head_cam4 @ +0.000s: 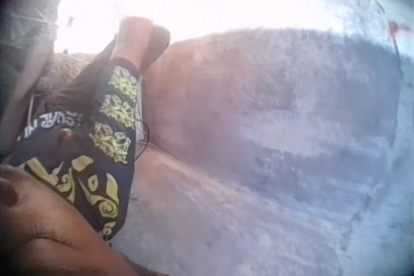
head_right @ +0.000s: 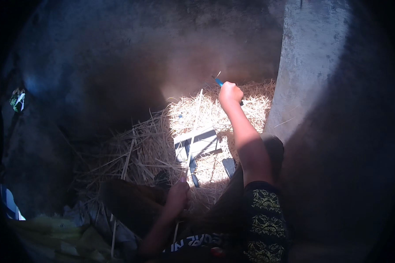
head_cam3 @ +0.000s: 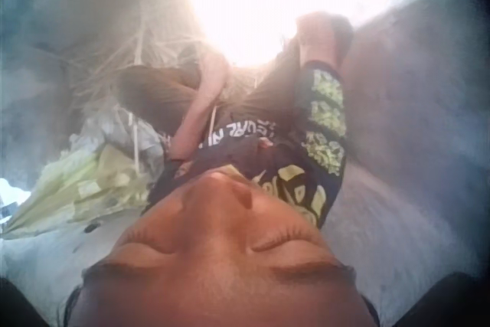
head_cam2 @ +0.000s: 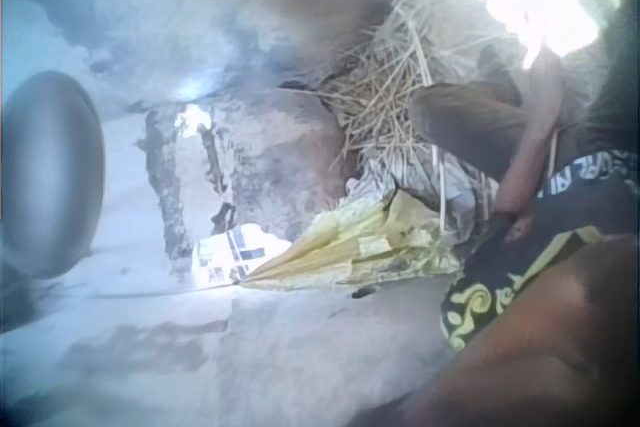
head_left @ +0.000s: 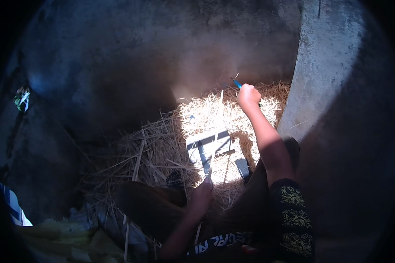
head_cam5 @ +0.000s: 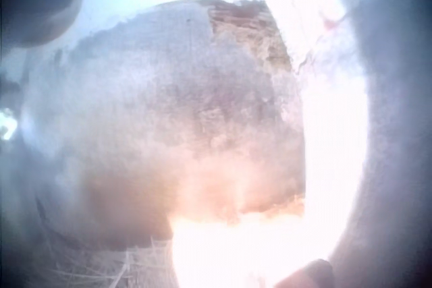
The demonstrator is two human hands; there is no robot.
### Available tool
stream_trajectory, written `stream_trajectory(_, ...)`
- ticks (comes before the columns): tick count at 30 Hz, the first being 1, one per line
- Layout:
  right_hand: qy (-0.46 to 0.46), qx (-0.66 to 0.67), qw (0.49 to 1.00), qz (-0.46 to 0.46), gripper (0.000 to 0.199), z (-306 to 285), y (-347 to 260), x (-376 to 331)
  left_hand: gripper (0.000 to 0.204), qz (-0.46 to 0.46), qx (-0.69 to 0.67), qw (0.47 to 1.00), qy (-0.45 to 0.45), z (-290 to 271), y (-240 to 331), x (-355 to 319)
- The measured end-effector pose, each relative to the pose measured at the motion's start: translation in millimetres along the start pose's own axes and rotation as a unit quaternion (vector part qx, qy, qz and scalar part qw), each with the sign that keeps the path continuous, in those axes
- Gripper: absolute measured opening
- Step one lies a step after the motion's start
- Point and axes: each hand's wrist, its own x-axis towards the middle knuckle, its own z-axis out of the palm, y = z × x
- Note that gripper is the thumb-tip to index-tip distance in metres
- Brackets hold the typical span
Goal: The person sits on a straw-covered floor and uses a blue utility knife to shave thin strips from a long, thin piece of bamboo. They hold the bamboo with their left hand and repeatedly scrape the blade along its length to remove the outer layer, creating fine shavings.
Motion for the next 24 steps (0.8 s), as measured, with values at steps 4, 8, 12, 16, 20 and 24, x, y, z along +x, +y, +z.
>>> stream_trajectory(4, 0.018, 0.194, 0.978, 0.078, 0.028, -26, 33, 21, 0.038, -0.024, -0.063, 0.998, 0.013, -13, 11, 4)
stream_trajectory(8, -0.049, 0.255, 0.958, -0.125, 0.033, -44, 19, -22, 0.032, 0.001, -0.076, 0.997, 0.001, -17, 7, 18)
stream_trajectory(12, 0.04, 0.112, 0.952, -0.28, 0.022, -64, -8, -99, 0.03, 0.125, -0.022, 0.991, 0.043, -13, 16, 22)
stream_trajectory(16, -0.009, 0.151, 0.917, -0.369, 0.024, -68, -2, -167, 0.034, 0.106, -0.04, 0.992, 0.063, -20, 33, 21)
stream_trajectory(20, -0.027, 0.082, 0.879, -0.47, 0.021, -54, 4, -200, 0.035, 0.113, -0.13, 0.985, 0.011, -29, 34, 23)
stream_trajectory(24, -0.027, 0.112, 0.845, -0.523, 0.023, -50, 1, -211, 0.035, 0.148, -0.13, 0.98, 0.025, -24, 39, 18)
